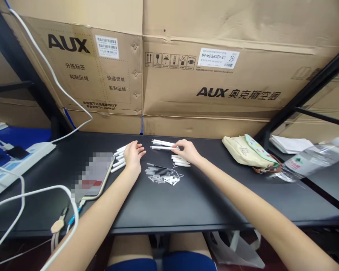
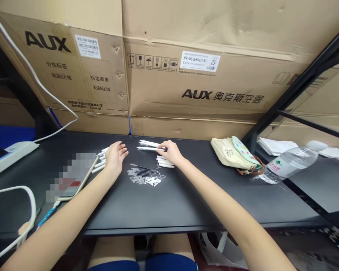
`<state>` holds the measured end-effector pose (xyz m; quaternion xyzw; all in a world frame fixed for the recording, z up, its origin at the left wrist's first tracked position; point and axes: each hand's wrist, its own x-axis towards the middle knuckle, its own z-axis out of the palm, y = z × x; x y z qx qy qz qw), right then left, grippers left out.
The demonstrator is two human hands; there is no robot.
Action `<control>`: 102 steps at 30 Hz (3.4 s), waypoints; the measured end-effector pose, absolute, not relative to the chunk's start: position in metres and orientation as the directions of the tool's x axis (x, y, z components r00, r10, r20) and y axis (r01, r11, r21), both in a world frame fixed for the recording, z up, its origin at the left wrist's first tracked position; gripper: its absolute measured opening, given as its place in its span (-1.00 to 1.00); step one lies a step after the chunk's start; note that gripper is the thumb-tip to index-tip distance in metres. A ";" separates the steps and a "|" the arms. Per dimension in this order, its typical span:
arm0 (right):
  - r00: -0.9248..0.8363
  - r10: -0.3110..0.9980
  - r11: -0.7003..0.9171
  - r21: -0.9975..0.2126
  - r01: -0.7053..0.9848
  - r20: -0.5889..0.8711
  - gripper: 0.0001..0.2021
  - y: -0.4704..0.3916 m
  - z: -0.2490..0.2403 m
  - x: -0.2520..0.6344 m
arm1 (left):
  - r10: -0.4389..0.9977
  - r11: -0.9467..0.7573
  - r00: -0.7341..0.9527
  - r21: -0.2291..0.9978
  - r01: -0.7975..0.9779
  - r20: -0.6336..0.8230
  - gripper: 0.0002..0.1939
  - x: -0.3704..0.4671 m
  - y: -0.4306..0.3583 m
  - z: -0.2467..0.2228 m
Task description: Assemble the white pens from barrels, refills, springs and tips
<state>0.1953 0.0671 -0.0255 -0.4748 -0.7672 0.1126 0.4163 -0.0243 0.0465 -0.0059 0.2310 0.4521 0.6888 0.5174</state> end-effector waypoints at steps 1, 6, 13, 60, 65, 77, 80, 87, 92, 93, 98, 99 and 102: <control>-0.235 0.815 0.537 -0.539 0.649 0.530 -0.95 0.069 -0.024 0.194 | 0.924 -0.062 -0.357 0.869 -0.491 -0.136 -0.90 -0.024 0.046 -0.006; -0.329 0.779 0.586 -0.433 0.685 0.534 -0.93 0.079 -0.018 0.186 | 0.948 -0.100 -0.317 0.915 -0.390 -0.032 -0.90 -0.022 0.042 -0.002; -0.328 0.727 0.636 -0.413 0.652 0.603 -0.86 0.052 -0.007 0.186 | 0.989 -0.127 -0.106 0.968 -0.214 0.106 -0.88 -0.013 0.032 0.004; -0.367 0.909 0.308 -0.909 0.280 0.195 -0.80 -0.024 -0.021 0.208 | 0.555 -0.317 0.757 0.753 0.576 -0.345 -0.76 -0.041 0.024 0.041; -0.247 0.947 0.219 -0.975 0.025 0.206 -0.81 -0.023 -0.019 0.206 | 0.576 -0.058 0.751 0.901 0.430 -0.322 -0.75 -0.017 0.017 0.033; -0.156 0.974 0.152 -0.985 -0.078 0.163 -0.84 -0.019 -0.014 0.211 | 0.667 0.275 0.679 0.948 0.159 -0.307 -0.74 0.005 0.012 0.003; -0.171 0.973 0.142 -0.985 -0.094 0.157 -0.89 -0.018 -0.015 0.212 | 0.655 0.317 0.688 0.940 0.126 -0.313 -0.73 0.007 0.010 0.002; -0.183 0.972 0.131 -0.986 -0.100 0.148 -0.91 -0.018 -0.015 0.213 | 0.655 0.339 0.692 0.936 0.090 -0.304 -0.73 0.008 0.006 0.002; -0.175 0.968 0.160 -0.980 -0.117 0.179 -0.91 -0.018 -0.016 0.214 | 0.678 0.360 0.665 0.930 0.071 -0.313 -0.71 0.010 0.005 0.003; -0.181 0.966 0.164 -0.980 -0.113 0.183 -0.91 -0.018 -0.016 0.214 | 0.679 0.361 0.662 0.930 0.074 -0.316 -0.71 0.010 0.005 0.003; -0.188 0.964 0.177 -0.982 -0.069 0.187 -0.91 -0.019 -0.015 0.214 | 0.672 0.358 0.664 0.929 0.096 -0.328 -0.71 0.011 0.005 0.002; -0.189 0.964 0.181 -0.982 -0.062 0.189 -0.91 -0.019 -0.014 0.214 | 0.672 0.356 0.663 0.929 0.101 -0.330 -0.71 0.011 0.005 0.002; -0.192 0.960 0.200 -0.979 -0.048 0.206 -0.90 -0.019 -0.013 0.214 | 0.669 0.364 0.663 0.926 0.100 -0.335 -0.72 0.011 0.004 0.001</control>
